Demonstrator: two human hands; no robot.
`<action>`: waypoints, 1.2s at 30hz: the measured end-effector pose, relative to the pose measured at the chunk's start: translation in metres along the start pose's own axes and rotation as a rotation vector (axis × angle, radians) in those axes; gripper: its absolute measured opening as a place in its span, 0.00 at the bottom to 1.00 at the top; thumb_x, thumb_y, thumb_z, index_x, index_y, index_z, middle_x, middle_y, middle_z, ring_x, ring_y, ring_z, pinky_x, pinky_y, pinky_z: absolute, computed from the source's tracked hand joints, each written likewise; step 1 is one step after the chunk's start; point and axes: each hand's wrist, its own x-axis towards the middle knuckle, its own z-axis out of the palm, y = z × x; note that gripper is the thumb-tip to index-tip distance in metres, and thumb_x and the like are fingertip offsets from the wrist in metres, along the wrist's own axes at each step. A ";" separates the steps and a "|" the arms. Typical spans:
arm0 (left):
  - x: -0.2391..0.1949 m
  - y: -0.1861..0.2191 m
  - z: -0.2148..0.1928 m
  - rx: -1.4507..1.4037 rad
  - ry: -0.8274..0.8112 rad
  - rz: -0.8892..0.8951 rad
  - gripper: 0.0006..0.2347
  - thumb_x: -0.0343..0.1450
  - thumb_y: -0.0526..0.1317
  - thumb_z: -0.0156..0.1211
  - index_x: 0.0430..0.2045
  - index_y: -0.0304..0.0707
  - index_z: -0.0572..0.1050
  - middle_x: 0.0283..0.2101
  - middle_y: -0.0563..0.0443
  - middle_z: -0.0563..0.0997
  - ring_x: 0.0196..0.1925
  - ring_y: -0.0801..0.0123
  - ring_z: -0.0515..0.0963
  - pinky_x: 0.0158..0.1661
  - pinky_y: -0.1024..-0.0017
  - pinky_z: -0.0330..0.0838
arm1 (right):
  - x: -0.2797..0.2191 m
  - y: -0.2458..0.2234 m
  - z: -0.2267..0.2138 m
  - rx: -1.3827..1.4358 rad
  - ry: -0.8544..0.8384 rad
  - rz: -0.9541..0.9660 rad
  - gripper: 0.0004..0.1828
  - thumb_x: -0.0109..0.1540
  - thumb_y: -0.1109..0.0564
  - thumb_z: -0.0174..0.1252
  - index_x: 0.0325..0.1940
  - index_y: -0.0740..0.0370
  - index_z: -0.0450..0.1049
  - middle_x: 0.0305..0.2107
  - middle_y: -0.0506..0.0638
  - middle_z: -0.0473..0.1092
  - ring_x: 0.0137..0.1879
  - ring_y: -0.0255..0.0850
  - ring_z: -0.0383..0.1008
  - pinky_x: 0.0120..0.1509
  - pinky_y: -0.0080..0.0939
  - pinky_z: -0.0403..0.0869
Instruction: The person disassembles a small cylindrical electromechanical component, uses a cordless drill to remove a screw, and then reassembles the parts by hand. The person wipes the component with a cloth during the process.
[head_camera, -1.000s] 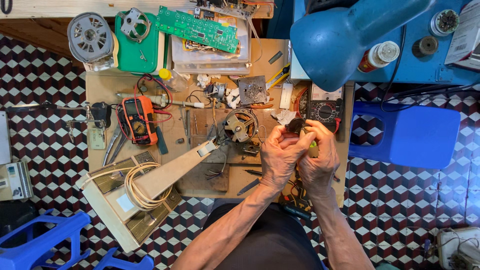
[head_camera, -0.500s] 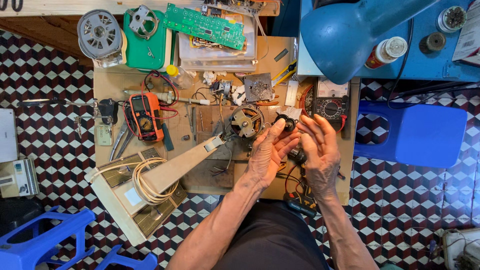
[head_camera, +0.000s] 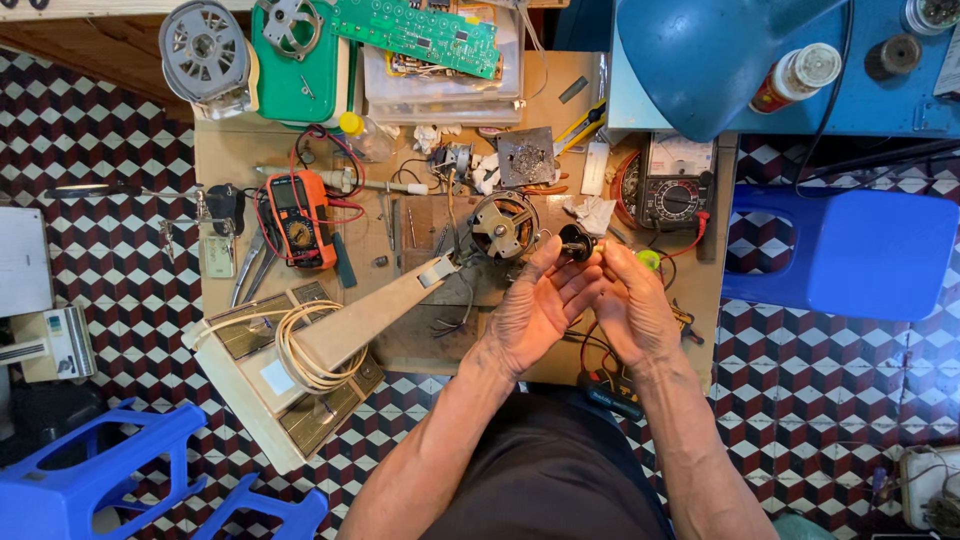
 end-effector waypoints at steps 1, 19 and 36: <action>-0.002 0.001 -0.004 -0.007 -0.034 -0.013 0.16 0.74 0.44 0.66 0.50 0.30 0.75 0.49 0.42 0.83 0.52 0.62 0.83 0.57 0.66 0.79 | -0.001 0.001 -0.001 -0.002 -0.028 -0.003 0.11 0.69 0.56 0.59 0.53 0.63 0.74 0.42 0.47 0.73 0.46 0.32 0.72 0.49 0.31 0.73; 0.003 0.002 -0.002 0.132 0.042 -0.110 0.22 0.73 0.53 0.66 0.47 0.30 0.75 0.46 0.40 0.83 0.46 0.62 0.85 0.50 0.66 0.82 | -0.018 0.009 -0.007 -0.058 0.029 -0.205 0.10 0.69 0.59 0.60 0.51 0.67 0.75 0.41 0.50 0.75 0.46 0.33 0.74 0.53 0.31 0.74; -0.022 0.009 0.025 0.900 0.282 0.217 0.26 0.67 0.50 0.68 0.54 0.31 0.73 0.41 0.45 0.83 0.38 0.71 0.83 0.39 0.76 0.82 | -0.016 0.001 0.003 -0.060 0.080 -0.250 0.09 0.68 0.57 0.61 0.48 0.66 0.76 0.39 0.51 0.76 0.44 0.35 0.73 0.52 0.34 0.71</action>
